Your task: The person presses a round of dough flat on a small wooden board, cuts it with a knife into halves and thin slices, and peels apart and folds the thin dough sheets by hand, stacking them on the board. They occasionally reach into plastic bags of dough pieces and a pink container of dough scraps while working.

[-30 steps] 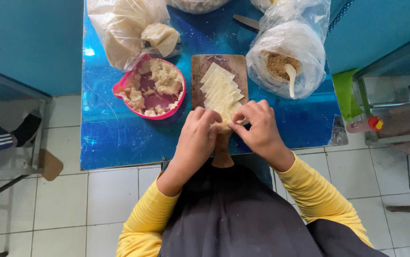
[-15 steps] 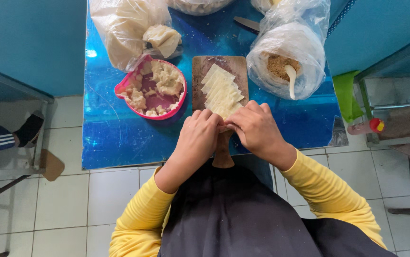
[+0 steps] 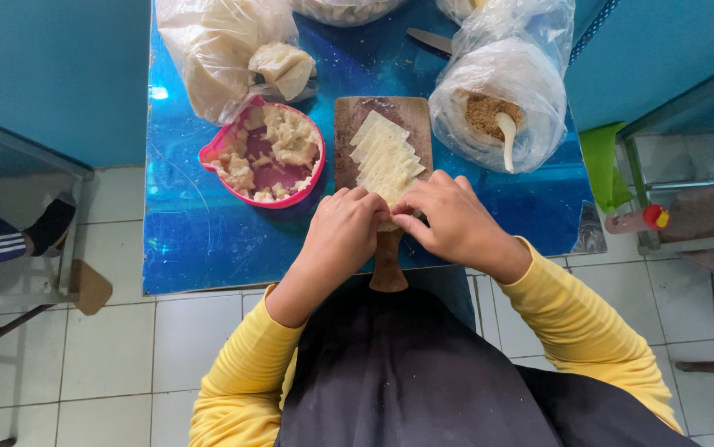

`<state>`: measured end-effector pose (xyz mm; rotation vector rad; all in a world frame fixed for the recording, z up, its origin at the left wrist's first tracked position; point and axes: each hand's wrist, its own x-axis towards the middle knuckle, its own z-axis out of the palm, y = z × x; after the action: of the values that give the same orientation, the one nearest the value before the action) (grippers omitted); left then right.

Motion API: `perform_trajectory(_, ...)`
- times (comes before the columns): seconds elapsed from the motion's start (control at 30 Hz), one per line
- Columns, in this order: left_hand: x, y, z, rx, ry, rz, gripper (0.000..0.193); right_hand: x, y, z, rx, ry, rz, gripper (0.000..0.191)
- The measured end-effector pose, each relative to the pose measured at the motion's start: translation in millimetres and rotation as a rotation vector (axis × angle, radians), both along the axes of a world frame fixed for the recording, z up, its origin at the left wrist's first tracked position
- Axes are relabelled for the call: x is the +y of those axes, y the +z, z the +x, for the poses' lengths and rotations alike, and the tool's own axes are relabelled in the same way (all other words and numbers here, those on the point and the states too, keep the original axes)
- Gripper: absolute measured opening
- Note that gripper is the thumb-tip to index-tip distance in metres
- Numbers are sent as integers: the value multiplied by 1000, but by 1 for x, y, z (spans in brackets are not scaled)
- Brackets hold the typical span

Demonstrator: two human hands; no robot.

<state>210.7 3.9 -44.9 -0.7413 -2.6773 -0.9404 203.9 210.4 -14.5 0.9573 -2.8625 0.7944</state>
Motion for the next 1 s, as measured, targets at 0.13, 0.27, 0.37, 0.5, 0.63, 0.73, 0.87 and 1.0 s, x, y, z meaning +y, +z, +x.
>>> perform_trajectory(0.13, 1, 2, 1, -16, 9, 12, 4, 1, -4, -1, 13, -18, 22, 16)
perform_trajectory(0.27, 1, 2, 1, -12, 19, 43, 5, 1, -12, -2, 52, -54, -47, 11)
perform_trajectory(0.37, -2, 0, -2, -29, 29, 109, 11, -1, -18, -8, 27, -128, -52, 14)
perform_trajectory(0.5, -6, -4, -6, -18, 8, 167, 10, -2, -19, -15, -50, -123, -87, 12)
perform_trajectory(0.63, -3, -9, -6, 36, -41, 60, 11, -4, -15, -10, 32, -87, -75, 9)
perform_trajectory(0.73, -2, -10, -2, 82, -52, 10, 10, -6, -11, 0, 174, -37, -17, 9)
perform_trajectory(0.87, -3, -9, -1, 71, -60, -40, 13, -3, -6, 4, 168, -4, 0, 14)
perform_trajectory(1.0, -6, -5, -9, 40, -88, -10, 10, -1, -4, -3, 127, -4, -11, 12)
